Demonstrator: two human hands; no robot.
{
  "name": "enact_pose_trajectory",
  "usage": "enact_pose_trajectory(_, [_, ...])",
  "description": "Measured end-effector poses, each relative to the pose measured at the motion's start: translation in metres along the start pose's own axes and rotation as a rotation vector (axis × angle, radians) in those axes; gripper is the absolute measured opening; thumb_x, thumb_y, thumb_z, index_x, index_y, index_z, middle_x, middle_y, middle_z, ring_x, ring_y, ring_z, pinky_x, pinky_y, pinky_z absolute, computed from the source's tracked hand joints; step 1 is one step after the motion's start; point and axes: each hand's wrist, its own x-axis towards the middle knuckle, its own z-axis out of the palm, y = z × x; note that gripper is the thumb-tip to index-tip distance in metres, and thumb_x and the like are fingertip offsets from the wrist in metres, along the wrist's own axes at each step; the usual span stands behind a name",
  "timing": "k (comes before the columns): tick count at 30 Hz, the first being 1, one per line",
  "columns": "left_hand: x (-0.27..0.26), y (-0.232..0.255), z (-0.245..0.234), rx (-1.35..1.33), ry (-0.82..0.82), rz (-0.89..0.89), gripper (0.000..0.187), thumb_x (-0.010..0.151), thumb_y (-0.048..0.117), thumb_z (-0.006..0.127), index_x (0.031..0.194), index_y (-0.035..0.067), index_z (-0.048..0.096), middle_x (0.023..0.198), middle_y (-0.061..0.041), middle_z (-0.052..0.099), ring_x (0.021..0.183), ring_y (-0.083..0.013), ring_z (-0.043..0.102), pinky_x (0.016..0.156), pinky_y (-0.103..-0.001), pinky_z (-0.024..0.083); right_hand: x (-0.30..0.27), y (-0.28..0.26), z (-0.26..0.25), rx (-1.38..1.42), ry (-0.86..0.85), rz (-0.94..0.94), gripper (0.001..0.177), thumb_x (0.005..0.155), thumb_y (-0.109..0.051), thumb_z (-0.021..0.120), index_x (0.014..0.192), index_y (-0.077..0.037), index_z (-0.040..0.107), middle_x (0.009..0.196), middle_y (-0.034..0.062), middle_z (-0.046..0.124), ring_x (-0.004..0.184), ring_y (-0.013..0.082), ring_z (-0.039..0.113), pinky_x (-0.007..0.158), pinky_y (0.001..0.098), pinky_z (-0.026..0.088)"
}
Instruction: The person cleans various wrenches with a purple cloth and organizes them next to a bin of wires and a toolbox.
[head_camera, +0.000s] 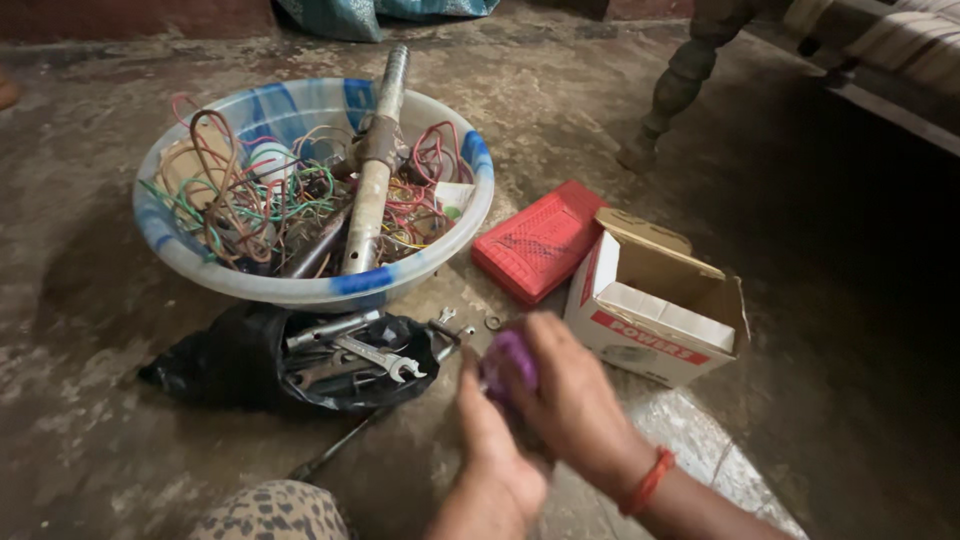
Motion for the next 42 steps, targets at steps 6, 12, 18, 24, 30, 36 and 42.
enact_pose_trajectory(6, [0.025, -0.006, -0.003, -0.204, -0.186, 0.181, 0.057, 0.096, 0.064, 0.042, 0.112, 0.015, 0.066, 0.127, -0.009, 0.063, 0.120, -0.0266, 0.059, 0.104, -0.044, 0.046, 0.003, 0.010, 0.009, -0.117, 0.134, -0.003, 0.036, 0.081, -0.018, 0.071, 0.112, -0.004, 0.061, 0.102, 0.0227, 0.065, 0.089, 0.0461, 0.065, 0.071, 0.0484, 0.053])
enact_pose_trajectory(12, [0.047, 0.014, -0.015, -0.217, -0.025, 0.387, 0.043, 0.097, 0.050, 0.045, 0.113, 0.014, 0.063, 0.135, -0.007, 0.069, 0.125, -0.0223, 0.061, 0.106, -0.039, 0.046, 0.000, 0.014, 0.016, 0.122, -0.115, 0.564, 0.032, 0.078, -0.025, 0.072, 0.108, -0.011, 0.071, 0.079, 0.0114, 0.078, 0.075, 0.0260, 0.076, 0.071, 0.0388, 0.060])
enact_pose_trajectory(18, [0.040, -0.002, 0.006, 0.240, -0.155, 0.484, 0.040, 0.091, 0.043, 0.054, 0.125, 0.025, 0.063, 0.141, 0.000, 0.062, 0.123, -0.0130, 0.060, 0.103, -0.034, 0.046, 0.010, 0.026, 0.012, 0.245, 0.203, 0.509, 0.040, 0.093, -0.036, 0.068, 0.119, -0.007, 0.060, 0.096, 0.0119, 0.077, 0.084, 0.0178, 0.073, 0.072, 0.0340, 0.059])
enact_pose_trajectory(24, [0.031, 0.016, -0.003, 0.238, -0.157, 0.355, 0.039, 0.098, 0.046, 0.052, 0.127, 0.019, 0.053, 0.134, -0.014, 0.059, 0.119, -0.0264, 0.058, 0.101, -0.043, 0.045, -0.003, 0.025, 0.009, 0.161, -0.111, 0.663, 0.048, 0.088, -0.037, 0.071, 0.129, -0.015, 0.061, 0.095, 0.0093, 0.080, 0.081, 0.0163, 0.078, 0.070, 0.0330, 0.061])
enact_pose_trajectory(30, [0.034, -0.001, 0.000, 0.665, -0.397, 0.718, 0.037, 0.103, 0.039, 0.053, 0.123, 0.011, 0.042, 0.166, -0.002, 0.024, 0.152, -0.0142, 0.028, 0.119, -0.035, 0.026, -0.014, 0.069, -0.032, 0.989, -0.277, 0.730, 0.047, 0.088, -0.022, 0.069, 0.129, 0.001, 0.063, 0.106, 0.0075, 0.076, 0.089, 0.0148, 0.072, 0.082, 0.0329, 0.062])
enact_pose_trajectory(36, [0.046, -0.010, 0.037, 0.835, -0.383, 0.551, 0.037, 0.098, 0.021, 0.056, 0.127, 0.014, 0.034, 0.137, -0.015, 0.054, 0.127, -0.0219, 0.053, 0.107, -0.033, 0.040, -0.037, 0.107, -0.090, 0.765, -0.329, 0.577, 0.064, 0.087, -0.011, 0.077, 0.146, -0.005, 0.052, 0.099, 0.0155, 0.074, 0.076, 0.0192, 0.063, 0.060, 0.0316, 0.047])
enact_pose_trajectory(42, [0.060, -0.045, 0.116, 0.766, -0.387, 0.493, 0.045, 0.096, 0.013, 0.053, 0.133, 0.014, 0.029, 0.126, -0.017, 0.057, 0.114, -0.0222, 0.056, 0.092, -0.035, 0.048, -0.004, 0.086, -0.137, 0.545, 0.014, 0.467, 0.057, 0.077, -0.015, 0.079, 0.130, -0.007, 0.061, 0.104, 0.0026, 0.076, 0.087, 0.0068, 0.072, 0.074, 0.0236, 0.060])
